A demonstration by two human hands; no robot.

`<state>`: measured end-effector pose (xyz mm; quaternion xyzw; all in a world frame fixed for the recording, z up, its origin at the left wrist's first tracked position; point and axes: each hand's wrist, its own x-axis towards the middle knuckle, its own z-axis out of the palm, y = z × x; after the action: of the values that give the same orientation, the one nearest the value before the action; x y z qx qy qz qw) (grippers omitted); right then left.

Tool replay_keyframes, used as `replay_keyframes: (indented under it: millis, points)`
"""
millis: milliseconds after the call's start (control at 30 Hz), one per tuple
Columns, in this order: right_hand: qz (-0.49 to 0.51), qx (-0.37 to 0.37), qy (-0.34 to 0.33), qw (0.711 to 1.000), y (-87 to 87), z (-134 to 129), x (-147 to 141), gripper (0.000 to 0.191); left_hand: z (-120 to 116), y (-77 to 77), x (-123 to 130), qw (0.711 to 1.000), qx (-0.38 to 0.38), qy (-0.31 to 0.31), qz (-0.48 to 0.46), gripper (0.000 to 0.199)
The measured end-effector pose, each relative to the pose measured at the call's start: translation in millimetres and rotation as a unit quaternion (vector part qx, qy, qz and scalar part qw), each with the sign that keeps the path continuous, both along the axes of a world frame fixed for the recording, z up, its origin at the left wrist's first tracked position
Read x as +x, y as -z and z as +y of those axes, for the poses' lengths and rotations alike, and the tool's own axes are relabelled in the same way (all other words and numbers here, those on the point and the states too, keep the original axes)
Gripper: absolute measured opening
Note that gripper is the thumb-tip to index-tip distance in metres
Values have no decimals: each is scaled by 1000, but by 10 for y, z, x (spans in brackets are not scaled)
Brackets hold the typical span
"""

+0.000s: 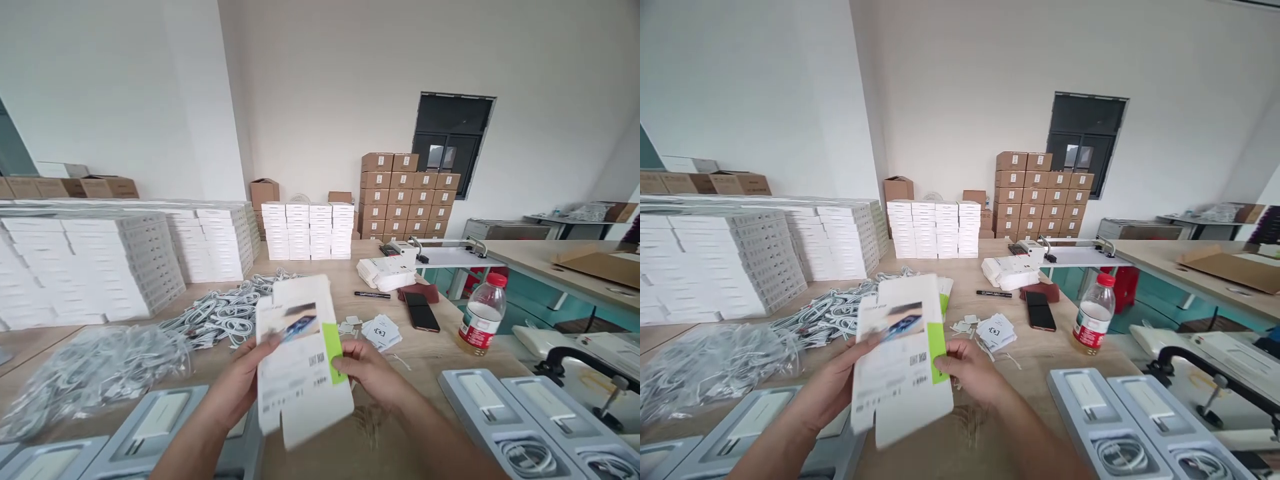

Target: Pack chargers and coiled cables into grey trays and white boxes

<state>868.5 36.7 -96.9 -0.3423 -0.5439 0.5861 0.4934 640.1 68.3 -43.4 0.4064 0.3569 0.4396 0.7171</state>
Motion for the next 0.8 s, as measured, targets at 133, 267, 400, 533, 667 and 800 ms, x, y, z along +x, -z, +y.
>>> replay_keyframes:
  millis: [133, 267, 400, 533, 667, 800]
  points:
    - [-89, -41, -149, 984, -40, -60, 46, 37, -30, -89, -98, 1000, 7, 1, 15, 68]
    - [-115, 36, 10, 993, -62, -56, 64, 44, -53, -66, -98, 996, 5, 55, 63, 84]
    - [-194, 125, 140, 963, -92, -22, 106, 46, -82, 14, -11, 985, 15, 121, 118, 79]
    - [-300, 200, 104, 927, -128, -47, 87, 19, -95, 46, 24, 978, 11, 124, 168, 75]
    - [-364, 197, 129, 901, -110, -87, 18, 10, -90, 59, 25, 964, 28, 118, 237, 66]
    - [-395, 186, 147, 888, -88, -92, 17, 7, -104, 62, 25, 951, 42, 124, 282, 58]
